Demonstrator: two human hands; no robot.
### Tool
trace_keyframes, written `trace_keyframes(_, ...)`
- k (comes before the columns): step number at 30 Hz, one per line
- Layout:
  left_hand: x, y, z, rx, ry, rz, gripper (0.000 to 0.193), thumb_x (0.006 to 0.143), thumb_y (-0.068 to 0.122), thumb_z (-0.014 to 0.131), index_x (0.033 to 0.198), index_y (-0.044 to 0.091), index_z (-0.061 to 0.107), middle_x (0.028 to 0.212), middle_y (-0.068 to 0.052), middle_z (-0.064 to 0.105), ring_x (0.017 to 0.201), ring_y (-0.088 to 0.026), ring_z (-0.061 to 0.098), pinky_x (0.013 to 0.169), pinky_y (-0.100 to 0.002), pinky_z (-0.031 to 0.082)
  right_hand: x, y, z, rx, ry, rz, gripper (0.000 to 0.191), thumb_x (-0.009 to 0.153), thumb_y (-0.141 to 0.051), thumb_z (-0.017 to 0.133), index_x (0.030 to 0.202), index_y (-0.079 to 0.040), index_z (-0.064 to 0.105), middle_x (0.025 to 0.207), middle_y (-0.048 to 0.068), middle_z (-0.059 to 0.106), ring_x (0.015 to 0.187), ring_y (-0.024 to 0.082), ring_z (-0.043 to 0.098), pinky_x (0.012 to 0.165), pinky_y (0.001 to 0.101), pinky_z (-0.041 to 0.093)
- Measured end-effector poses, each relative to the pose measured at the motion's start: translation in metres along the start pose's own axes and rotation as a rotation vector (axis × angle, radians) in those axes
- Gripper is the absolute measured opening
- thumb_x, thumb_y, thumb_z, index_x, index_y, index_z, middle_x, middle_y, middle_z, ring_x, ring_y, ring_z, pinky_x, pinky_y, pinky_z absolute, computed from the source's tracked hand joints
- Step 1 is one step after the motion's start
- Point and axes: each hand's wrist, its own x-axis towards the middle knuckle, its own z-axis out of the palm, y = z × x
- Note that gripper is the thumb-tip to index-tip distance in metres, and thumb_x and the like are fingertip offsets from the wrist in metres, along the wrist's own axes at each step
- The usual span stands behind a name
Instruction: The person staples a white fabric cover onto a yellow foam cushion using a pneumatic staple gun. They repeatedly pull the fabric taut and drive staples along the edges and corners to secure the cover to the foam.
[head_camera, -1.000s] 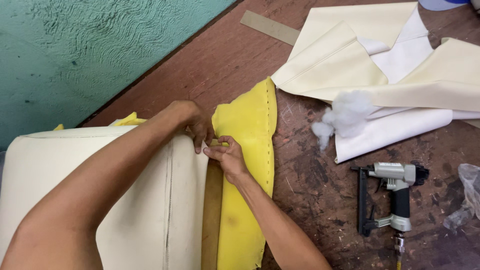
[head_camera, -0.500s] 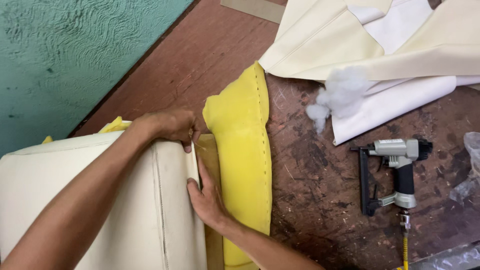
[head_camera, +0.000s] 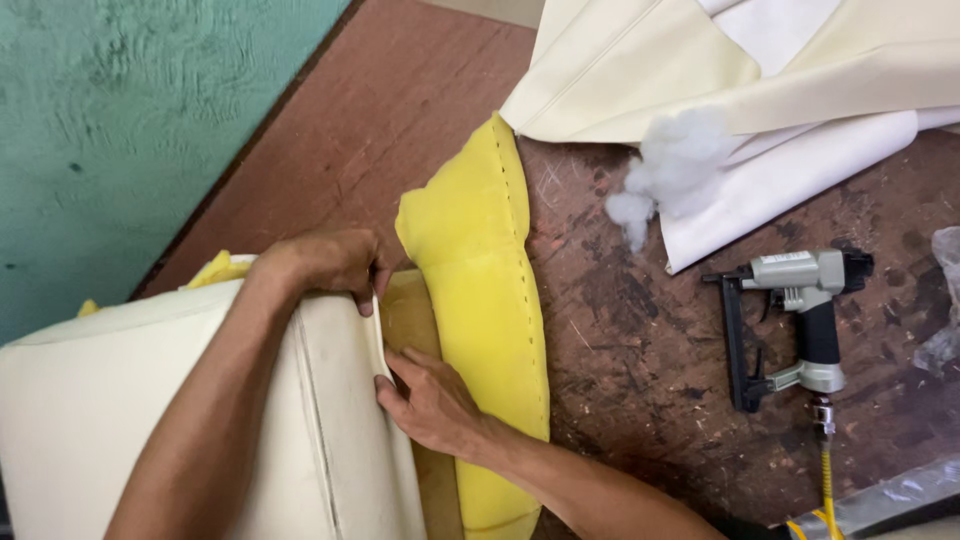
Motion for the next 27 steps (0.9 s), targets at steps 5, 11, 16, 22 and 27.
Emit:
trace_keyframes(5, -0.002, -0.003, 0.005, -0.021, -0.005, -0.063, 0.014, 0.066, 0.007, 0.087, 0.078, 0.011, 0.082, 0.076, -0.006, 0.079, 0.075, -0.020, 0.074, 0.068, -0.038, 0.058, -0.002, 0.001, 0.012, 0.243, 0.143, 0.052, 0.032, 0.093, -0.013, 0.067, 0.121, 0.003, 0.069, 0.092, 0.015, 0.061, 0.079, 0.029, 0.063, 0.069, 0.0410, 0.054)
trace_keyframes(11, -0.007, -0.001, 0.001, -0.016, -0.054, -0.093, 0.013, 0.070, 0.011, 0.087, 0.081, 0.013, 0.080, 0.074, -0.009, 0.078, 0.073, -0.022, 0.071, 0.067, -0.040, 0.055, -0.015, -0.025, 0.032, 0.037, 0.165, 0.080, 0.041, 0.089, -0.002, 0.061, 0.130, 0.004, 0.061, 0.111, 0.018, 0.059, 0.089, 0.036, 0.065, 0.074, 0.0440, 0.055)
trace_keyframes(16, -0.001, 0.010, -0.003, -0.012, -0.101, -0.234, 0.007, 0.075, 0.012, 0.082, 0.080, 0.016, 0.083, 0.077, -0.004, 0.081, 0.075, -0.020, 0.073, 0.070, -0.038, 0.056, -0.025, -0.031, 0.028, -0.089, 0.139, -0.072, 0.067, 0.079, 0.005, 0.055, 0.144, 0.018, 0.044, 0.118, 0.027, 0.048, 0.104, 0.044, 0.059, 0.089, 0.0489, 0.054)
trace_keyframes(22, -0.012, 0.022, -0.004, -0.047, -0.095, -0.296, 0.012, 0.073, 0.014, 0.089, 0.083, 0.014, 0.082, 0.080, -0.006, 0.079, 0.081, -0.021, 0.071, 0.074, -0.040, 0.055, -0.032, -0.024, 0.033, 0.284, 0.124, 0.113, 0.056, 0.093, 0.003, 0.056, 0.147, 0.012, 0.046, 0.119, 0.021, 0.051, 0.098, 0.029, 0.060, 0.078, 0.0347, 0.056)
trace_keyframes(27, -0.010, 0.017, 0.002, 0.052, -0.043, -0.194, 0.019, 0.069, 0.013, 0.088, 0.086, 0.013, 0.080, 0.084, -0.005, 0.078, 0.086, -0.022, 0.072, 0.076, -0.042, 0.055, 0.003, 0.032, 0.049, 0.898, 0.157, 0.535, 0.027, 0.096, -0.016, 0.070, 0.117, 0.000, 0.064, 0.094, 0.004, 0.067, 0.082, 0.008, 0.061, 0.074, 0.0227, 0.053)
